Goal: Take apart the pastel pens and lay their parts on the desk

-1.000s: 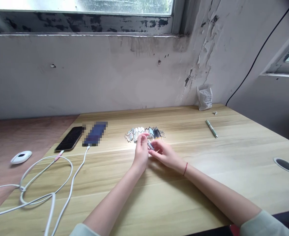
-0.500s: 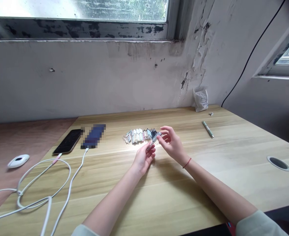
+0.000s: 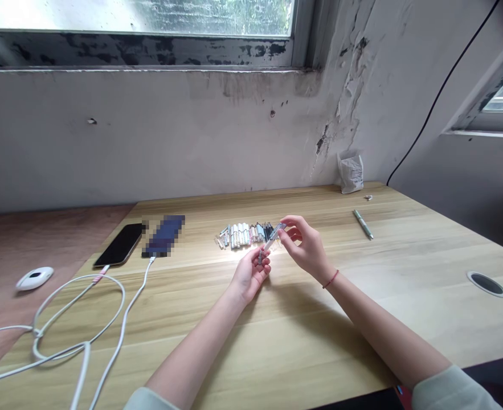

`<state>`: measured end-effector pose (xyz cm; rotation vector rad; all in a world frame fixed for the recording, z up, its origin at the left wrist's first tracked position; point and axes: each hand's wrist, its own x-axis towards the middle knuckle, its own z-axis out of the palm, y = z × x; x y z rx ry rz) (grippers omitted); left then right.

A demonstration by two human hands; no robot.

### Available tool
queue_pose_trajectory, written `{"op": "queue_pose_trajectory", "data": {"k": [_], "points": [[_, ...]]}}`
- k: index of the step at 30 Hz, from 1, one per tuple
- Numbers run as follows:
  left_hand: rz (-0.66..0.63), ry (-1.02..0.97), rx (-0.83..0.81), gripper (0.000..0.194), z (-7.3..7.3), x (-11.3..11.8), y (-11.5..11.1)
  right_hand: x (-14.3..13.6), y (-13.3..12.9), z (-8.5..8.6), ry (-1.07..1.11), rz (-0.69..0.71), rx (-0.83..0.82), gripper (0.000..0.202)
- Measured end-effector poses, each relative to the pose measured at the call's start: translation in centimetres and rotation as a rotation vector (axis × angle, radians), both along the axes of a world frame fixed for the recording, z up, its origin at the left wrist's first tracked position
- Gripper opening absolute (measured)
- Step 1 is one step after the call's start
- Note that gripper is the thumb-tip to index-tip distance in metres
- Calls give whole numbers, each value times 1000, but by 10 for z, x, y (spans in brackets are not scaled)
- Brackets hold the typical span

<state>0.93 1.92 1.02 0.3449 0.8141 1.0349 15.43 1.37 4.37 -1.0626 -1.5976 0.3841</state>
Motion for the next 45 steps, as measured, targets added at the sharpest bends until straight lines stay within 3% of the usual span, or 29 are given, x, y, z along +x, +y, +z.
{"op": "queue_pose_trajectory", "data": {"k": [6,9,11,15,17,20,24,31,40,45], "points": [[-1,89,138,13,-3,2,0,1,-2,2,37,-5,31,17],[67,226,271,15,1,-11,11,6,-1,-1,95,-36,24,20],[143,428,431,21,3,-31,25,9,0,-6,120,-39,1,21],[327,1030,597,32,-3,-84,55,11,2,-16,91,-22,-56,22],[322,1305,655,30,-9,-103,65,10,2,-21,55,-8,-77,22],[251,1504,799,27,-16,-110,70,8,2,-26,34,3,-97,22],[131,1560,945,29,-19,-100,69,4,1,-30,21,23,-114,20],[69,1560,987,30,-20,-98,69,-10,5,-33,-20,44,-76,14],[44,1456,1043,31,-21,-97,68,-28,36,-37,-433,-134,149,25],[47,1375,1015,33,-20,-95,64,-42,46,-43,-557,-190,139,25]]}}
